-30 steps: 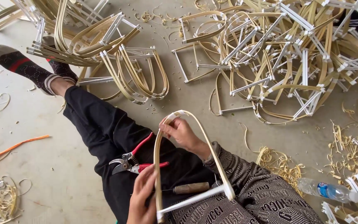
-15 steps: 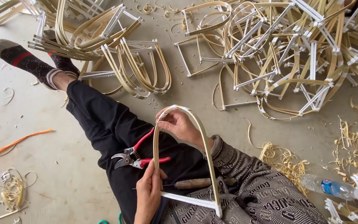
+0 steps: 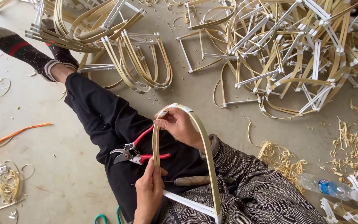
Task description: Assembling and securing curved wooden or bamboo components for furniture using tape and pruning shears.
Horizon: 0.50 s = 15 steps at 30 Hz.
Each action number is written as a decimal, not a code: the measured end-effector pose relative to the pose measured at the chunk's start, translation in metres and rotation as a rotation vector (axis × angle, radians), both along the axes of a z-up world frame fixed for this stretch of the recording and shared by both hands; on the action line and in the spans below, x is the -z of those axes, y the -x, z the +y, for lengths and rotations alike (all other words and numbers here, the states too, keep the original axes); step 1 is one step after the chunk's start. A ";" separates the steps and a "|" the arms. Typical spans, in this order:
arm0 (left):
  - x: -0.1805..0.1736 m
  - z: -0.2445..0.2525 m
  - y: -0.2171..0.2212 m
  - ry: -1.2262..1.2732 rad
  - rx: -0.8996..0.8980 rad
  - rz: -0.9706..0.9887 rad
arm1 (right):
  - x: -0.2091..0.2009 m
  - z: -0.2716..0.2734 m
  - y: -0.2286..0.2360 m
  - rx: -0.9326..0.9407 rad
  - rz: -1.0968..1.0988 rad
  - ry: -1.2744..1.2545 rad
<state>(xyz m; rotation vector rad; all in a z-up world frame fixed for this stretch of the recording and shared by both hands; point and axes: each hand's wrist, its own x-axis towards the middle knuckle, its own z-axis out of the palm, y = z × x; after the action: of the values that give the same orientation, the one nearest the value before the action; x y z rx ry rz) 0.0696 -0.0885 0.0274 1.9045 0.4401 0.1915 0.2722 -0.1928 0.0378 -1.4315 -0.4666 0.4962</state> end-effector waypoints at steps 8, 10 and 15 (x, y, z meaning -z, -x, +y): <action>-0.017 0.006 -0.008 0.321 0.010 0.076 | -0.003 -0.003 -0.023 -0.114 -0.032 -0.150; -0.024 0.006 -0.013 0.377 0.069 0.126 | -0.001 0.002 -0.028 -0.113 -0.089 -0.043; 0.002 0.023 -0.012 0.551 0.097 0.128 | 0.004 0.011 -0.044 -0.175 -0.048 -0.006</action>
<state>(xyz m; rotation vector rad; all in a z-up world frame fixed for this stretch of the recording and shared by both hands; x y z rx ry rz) 0.0812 -0.0657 0.0252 1.3939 0.4324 -0.1104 0.3165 -0.1817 0.0339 -1.4056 -0.6349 0.6004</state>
